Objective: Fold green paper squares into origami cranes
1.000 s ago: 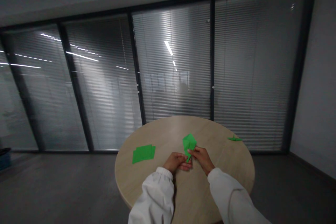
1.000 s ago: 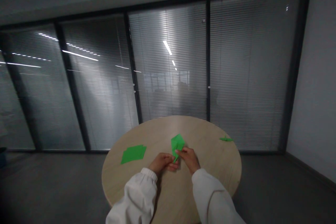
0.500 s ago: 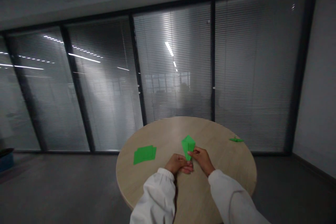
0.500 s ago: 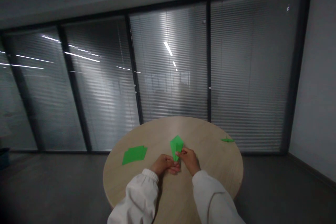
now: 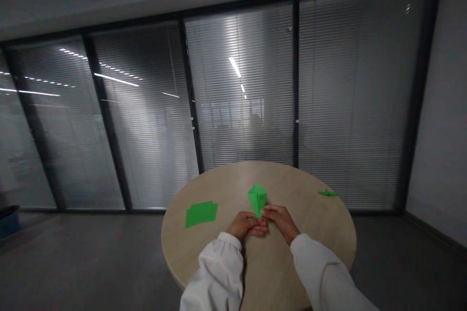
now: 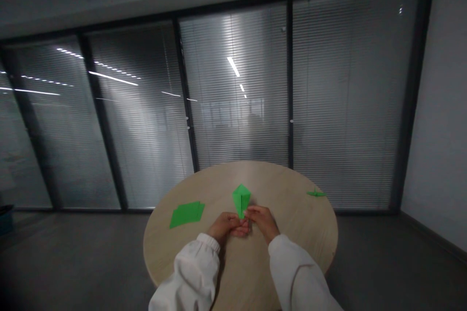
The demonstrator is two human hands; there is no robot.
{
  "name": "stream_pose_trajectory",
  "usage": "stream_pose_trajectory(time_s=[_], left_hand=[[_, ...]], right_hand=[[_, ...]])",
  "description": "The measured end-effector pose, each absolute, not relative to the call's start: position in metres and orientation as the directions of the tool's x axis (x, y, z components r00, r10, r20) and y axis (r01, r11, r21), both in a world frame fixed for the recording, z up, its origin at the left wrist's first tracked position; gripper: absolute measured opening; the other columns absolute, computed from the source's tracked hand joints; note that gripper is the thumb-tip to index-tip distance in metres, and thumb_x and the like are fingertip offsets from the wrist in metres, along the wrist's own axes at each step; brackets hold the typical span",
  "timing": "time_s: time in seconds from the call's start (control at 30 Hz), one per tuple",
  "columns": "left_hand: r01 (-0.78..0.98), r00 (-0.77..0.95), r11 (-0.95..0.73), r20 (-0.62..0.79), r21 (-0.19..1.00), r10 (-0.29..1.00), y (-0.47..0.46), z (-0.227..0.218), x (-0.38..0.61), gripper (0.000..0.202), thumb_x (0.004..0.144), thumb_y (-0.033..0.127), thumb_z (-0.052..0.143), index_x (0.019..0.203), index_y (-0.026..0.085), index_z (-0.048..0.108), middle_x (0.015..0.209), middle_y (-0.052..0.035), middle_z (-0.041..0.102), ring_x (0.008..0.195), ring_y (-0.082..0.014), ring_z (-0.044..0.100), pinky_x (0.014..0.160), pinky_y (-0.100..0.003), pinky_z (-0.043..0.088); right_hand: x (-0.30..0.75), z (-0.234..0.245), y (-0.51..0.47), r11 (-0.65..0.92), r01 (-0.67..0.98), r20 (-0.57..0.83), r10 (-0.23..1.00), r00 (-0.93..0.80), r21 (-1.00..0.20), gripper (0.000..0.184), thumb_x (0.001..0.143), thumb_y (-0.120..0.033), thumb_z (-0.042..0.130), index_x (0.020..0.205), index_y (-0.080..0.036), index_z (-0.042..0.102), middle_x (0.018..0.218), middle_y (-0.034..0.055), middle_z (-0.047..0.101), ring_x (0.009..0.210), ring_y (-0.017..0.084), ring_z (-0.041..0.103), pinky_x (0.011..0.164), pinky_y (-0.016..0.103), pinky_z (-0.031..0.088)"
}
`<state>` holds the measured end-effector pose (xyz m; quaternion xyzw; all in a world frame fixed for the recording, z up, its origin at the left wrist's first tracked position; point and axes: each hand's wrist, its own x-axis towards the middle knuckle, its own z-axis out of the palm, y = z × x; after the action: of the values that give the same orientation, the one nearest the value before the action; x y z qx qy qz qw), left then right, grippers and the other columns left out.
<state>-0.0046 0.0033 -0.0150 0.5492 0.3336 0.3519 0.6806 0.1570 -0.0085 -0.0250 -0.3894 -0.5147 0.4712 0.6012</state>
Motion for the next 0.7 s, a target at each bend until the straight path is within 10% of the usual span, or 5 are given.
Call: stream_pose_trajectory(time_s=[0.7], left_hand=[[-0.125, 0.528, 0.095, -0.015, 0.988, 0.849, 0.004, -0.0133, -0.0033, 0.046, 0.061, 0.047, 0.076, 0.08, 0.005, 0.068, 0.077, -0.0173, 0.072, 0.068, -0.0232, 0.069, 0.069, -0.034, 0.053]], right_hand=[[0.1547, -0.0217, -0.0117, 0.257, -0.176, 0.25, 0.966, 0.059, -0.95, 0.041, 0.051, -0.052, 0.077, 0.069, -0.016, 0.07, 0.066, 0.004, 0.068, 0.064, 0.018, 0.059, 0.064, 0.029, 0.046]])
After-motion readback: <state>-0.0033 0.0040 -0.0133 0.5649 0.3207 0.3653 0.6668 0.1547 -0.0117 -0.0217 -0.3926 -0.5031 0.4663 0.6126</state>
